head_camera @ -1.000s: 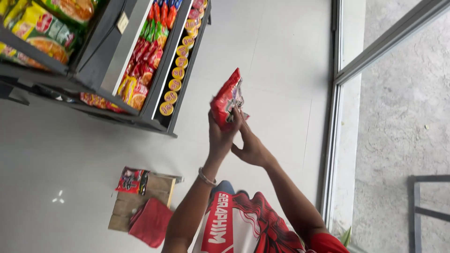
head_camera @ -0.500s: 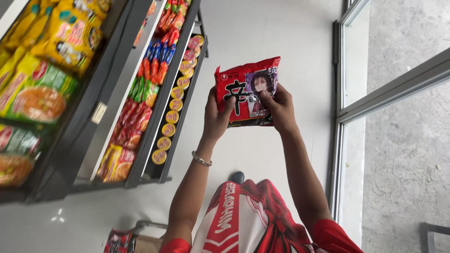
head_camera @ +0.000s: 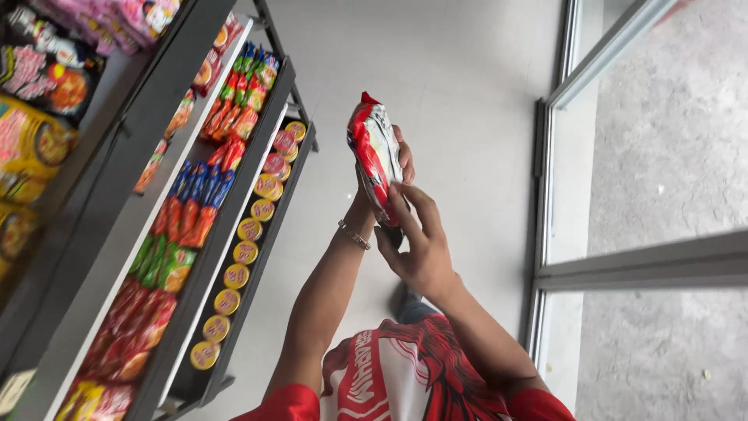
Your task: Wiping down instant noodle packets with a cloth and restocking/organizing them on store shelves.
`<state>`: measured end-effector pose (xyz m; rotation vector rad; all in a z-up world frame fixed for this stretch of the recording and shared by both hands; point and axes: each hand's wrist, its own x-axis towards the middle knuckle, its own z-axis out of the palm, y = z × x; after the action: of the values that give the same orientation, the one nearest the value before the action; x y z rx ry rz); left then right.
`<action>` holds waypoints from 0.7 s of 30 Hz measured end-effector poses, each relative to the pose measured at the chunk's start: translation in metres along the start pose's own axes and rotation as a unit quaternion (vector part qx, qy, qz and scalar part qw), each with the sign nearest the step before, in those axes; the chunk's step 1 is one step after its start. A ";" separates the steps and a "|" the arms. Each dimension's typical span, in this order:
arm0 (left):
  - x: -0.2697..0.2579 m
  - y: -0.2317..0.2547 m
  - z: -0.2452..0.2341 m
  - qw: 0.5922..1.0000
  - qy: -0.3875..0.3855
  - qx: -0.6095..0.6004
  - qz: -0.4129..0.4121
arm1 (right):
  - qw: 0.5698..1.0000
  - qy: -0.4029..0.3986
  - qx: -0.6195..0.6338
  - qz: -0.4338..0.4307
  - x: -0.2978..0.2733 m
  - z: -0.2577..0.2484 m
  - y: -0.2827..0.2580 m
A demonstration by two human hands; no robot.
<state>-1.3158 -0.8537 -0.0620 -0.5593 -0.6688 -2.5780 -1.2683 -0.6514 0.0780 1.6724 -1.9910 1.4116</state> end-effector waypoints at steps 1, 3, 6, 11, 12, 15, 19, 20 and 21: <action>0.026 0.005 0.016 1.000 0.001 0.003 0.005 | 1.000 -0.003 0.003 -0.004 0.018 -0.002 0.016; 0.067 0.015 0.049 0.996 0.082 0.005 -0.017 | 0.997 -0.017 -0.021 -0.078 0.047 -0.003 0.041; 0.118 0.024 0.053 0.996 0.085 -0.001 -0.039 | 0.989 -0.083 -0.023 -0.121 0.099 -0.003 0.077; 0.192 0.022 -0.029 0.998 0.018 -0.020 -0.060 | 0.982 -0.124 0.005 -0.142 0.156 0.010 0.157; 0.206 0.024 -0.044 0.997 0.013 -0.026 -0.070 | 0.980 -0.135 0.007 -0.146 0.168 0.014 0.173; 0.251 0.021 -0.102 0.995 -0.025 -0.047 -0.081 | 0.974 -0.153 0.030 -0.164 0.211 0.032 0.218; 0.305 0.055 -0.136 0.994 -0.055 -0.049 -0.080 | 0.965 -0.167 0.050 -0.197 0.266 0.068 0.279; 0.319 0.063 -0.148 0.994 -0.050 -0.052 -0.081 | 0.963 -0.168 0.055 -0.204 0.282 0.076 0.293; 0.335 0.070 -0.161 0.994 -0.049 -0.054 -0.079 | 0.960 -0.170 0.059 -0.215 0.299 0.083 0.309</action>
<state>-1.6046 -1.0914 -0.0078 -0.6974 -0.6318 -2.7611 -1.5987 -0.9392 0.0652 2.3582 -1.5598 1.1637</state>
